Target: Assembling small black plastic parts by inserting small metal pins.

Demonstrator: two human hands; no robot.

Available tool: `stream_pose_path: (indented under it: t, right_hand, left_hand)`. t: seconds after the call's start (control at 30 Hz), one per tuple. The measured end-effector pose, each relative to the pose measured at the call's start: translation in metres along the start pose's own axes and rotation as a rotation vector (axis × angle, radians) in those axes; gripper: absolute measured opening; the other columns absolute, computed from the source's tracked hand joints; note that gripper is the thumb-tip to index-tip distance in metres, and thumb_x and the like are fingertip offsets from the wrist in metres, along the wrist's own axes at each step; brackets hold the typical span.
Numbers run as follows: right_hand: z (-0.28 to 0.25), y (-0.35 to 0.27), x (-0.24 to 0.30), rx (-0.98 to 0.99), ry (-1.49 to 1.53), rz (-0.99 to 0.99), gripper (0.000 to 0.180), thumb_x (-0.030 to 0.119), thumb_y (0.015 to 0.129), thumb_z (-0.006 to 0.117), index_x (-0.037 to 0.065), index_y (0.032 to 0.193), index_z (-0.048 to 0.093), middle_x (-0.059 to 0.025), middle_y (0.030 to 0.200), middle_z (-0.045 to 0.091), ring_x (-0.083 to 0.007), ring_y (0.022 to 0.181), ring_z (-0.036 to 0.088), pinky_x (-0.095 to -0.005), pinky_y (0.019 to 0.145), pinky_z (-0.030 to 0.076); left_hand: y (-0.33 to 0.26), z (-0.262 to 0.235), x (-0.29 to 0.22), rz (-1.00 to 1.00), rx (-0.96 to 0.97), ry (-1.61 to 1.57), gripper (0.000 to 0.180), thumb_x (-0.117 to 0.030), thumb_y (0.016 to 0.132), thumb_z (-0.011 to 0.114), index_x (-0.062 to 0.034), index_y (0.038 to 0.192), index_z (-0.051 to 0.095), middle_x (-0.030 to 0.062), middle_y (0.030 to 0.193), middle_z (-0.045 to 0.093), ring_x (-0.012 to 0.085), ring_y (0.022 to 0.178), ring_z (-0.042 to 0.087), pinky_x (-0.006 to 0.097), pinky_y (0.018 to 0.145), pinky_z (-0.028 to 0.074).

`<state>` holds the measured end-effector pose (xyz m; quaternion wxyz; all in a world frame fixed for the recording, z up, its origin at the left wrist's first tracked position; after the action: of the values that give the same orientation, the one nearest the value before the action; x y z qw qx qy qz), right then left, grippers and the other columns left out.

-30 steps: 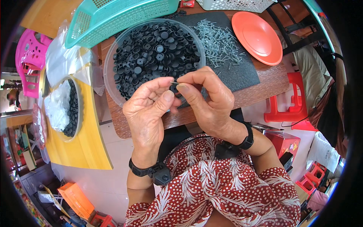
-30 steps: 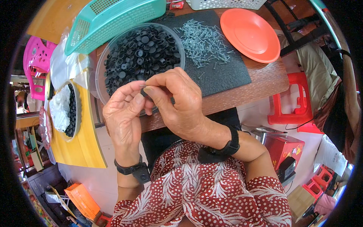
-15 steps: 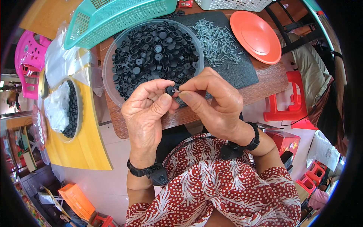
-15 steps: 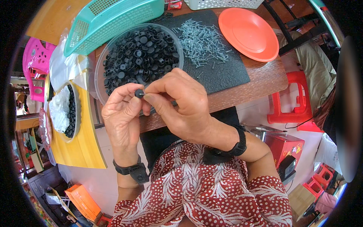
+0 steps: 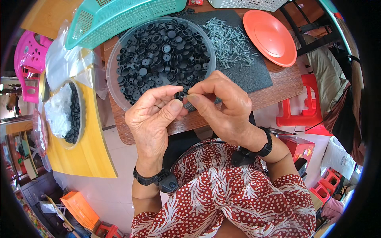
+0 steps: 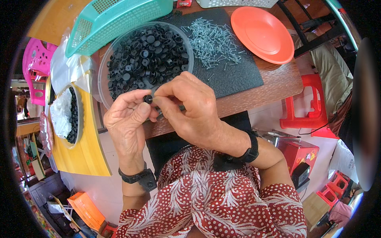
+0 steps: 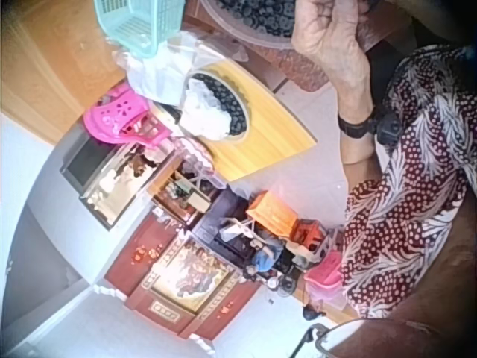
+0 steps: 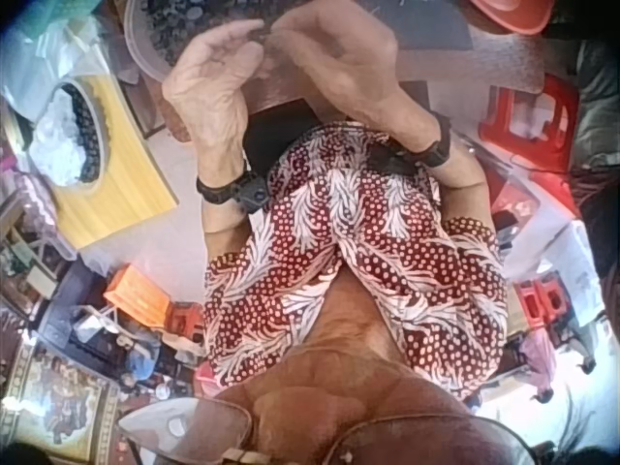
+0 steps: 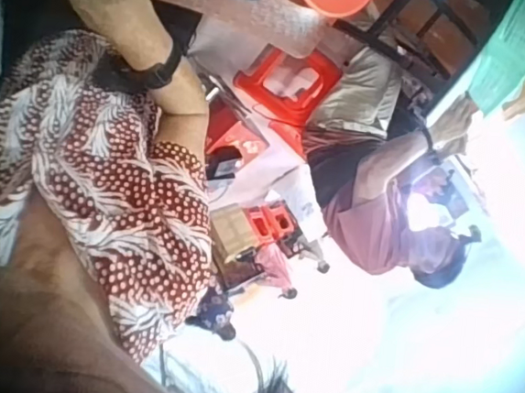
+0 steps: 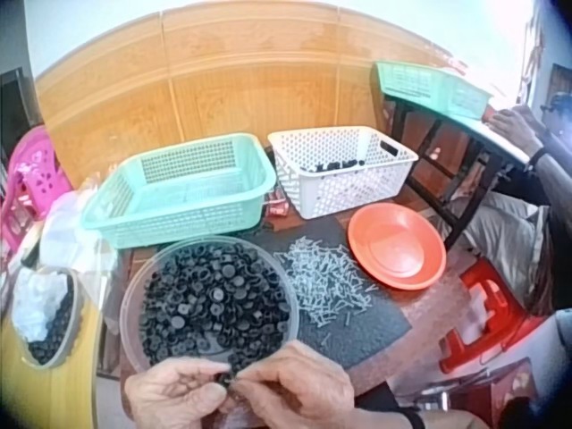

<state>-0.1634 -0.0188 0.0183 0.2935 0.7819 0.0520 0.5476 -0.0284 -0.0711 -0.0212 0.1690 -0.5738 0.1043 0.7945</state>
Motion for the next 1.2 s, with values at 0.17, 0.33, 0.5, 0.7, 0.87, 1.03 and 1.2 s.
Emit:
stream_pose_path:
  t: [0.17, 0.33, 0.5, 0.7, 0.87, 1.03, 1.2]
  right_hand:
    - [0.000, -0.001, 0.002, -0.009, -0.068, -0.065, 0.013, -0.008, 0.071, 0.064, 0.002, 0.077, 0.058, -0.0072, 0.070, 0.059, -0.0197, 0.059, 0.051, -0.0286, 0.051, 0.040]
    - [0.000, -0.002, 0.000, -0.040, -0.042, -0.082, 0.016, -0.009, 0.069, 0.065, 0.001, 0.078, 0.057, -0.0074, 0.069, 0.058, -0.0208, 0.059, 0.051, -0.0296, 0.050, 0.040]
    - [0.001, -0.001, -0.004, -0.038, -0.046, -0.056, 0.017, -0.009, 0.068, 0.065, 0.001, 0.077, 0.056, -0.0072, 0.069, 0.057, -0.0212, 0.059, 0.051, -0.0304, 0.050, 0.040]
    - [0.003, -0.005, -0.001, -0.031, -0.086, -0.099, 0.019, -0.010, 0.066, 0.065, 0.002, 0.077, 0.056, -0.0069, 0.068, 0.056, -0.0212, 0.059, 0.051, -0.0301, 0.050, 0.040]
    - [0.003, -0.005, 0.000, -0.049, -0.073, -0.101, 0.021, -0.010, 0.064, 0.065, 0.002, 0.077, 0.055, -0.0066, 0.067, 0.056, -0.0210, 0.058, 0.051, -0.0303, 0.050, 0.039]
    - [0.003, -0.004, 0.005, -0.038, -0.105, -0.139, 0.022, -0.011, 0.063, 0.064, 0.002, 0.079, 0.055, -0.0071, 0.069, 0.056, -0.0228, 0.058, 0.050, -0.0308, 0.050, 0.039]
    - [0.007, -0.003, 0.013, -0.028, -0.210, -0.349, 0.024, -0.011, 0.063, 0.063, 0.002, 0.080, 0.054, -0.0073, 0.070, 0.054, -0.0247, 0.057, 0.049, -0.0323, 0.050, 0.039]
  left_hand:
    - [0.000, -0.001, 0.000, -0.001, 0.004, 0.026, 0.021, 0.001, 0.081, 0.066, 0.0059, 0.101, 0.062, 0.0095, 0.086, 0.065, 0.0121, 0.070, 0.063, 0.021, 0.063, 0.052]
    - [0.001, -0.001, 0.001, 0.008, -0.015, 0.063, 0.021, 0.002, 0.081, 0.066, 0.0058, 0.101, 0.063, 0.0096, 0.084, 0.065, 0.0123, 0.069, 0.063, 0.021, 0.063, 0.051]
    - [0.002, 0.000, -0.001, 0.007, 0.001, 0.064, 0.020, 0.003, 0.081, 0.065, 0.0061, 0.100, 0.063, 0.0094, 0.085, 0.065, 0.0121, 0.070, 0.062, 0.021, 0.063, 0.052]
    - [-0.003, 0.000, -0.006, 0.074, -0.026, 0.148, 0.019, 0.005, 0.081, 0.065, 0.0064, 0.100, 0.063, 0.0096, 0.087, 0.065, 0.0118, 0.072, 0.062, 0.021, 0.065, 0.052]
    - [-0.001, -0.001, -0.004, 0.034, 0.004, 0.124, 0.020, 0.006, 0.080, 0.065, 0.0067, 0.100, 0.063, 0.0091, 0.090, 0.064, 0.0115, 0.074, 0.062, 0.022, 0.067, 0.053]
    - [-0.003, -0.002, -0.006, 0.054, 0.004, 0.075, 0.021, 0.007, 0.079, 0.066, 0.0066, 0.100, 0.063, 0.0096, 0.091, 0.064, 0.0116, 0.075, 0.062, 0.022, 0.067, 0.053]
    - [0.001, -0.002, -0.006, 0.072, -0.003, 0.108, 0.021, 0.008, 0.079, 0.066, 0.0070, 0.100, 0.063, 0.0092, 0.091, 0.064, 0.0115, 0.077, 0.062, 0.022, 0.069, 0.053]
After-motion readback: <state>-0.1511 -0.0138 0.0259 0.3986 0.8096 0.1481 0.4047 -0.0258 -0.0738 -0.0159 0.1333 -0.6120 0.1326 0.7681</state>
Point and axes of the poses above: each hand's wrist, its own y-axis towards the middle knuckle, its own z-axis out of the palm, x = y × z, the point moved 8 cm from there along y, towards the middle knuckle
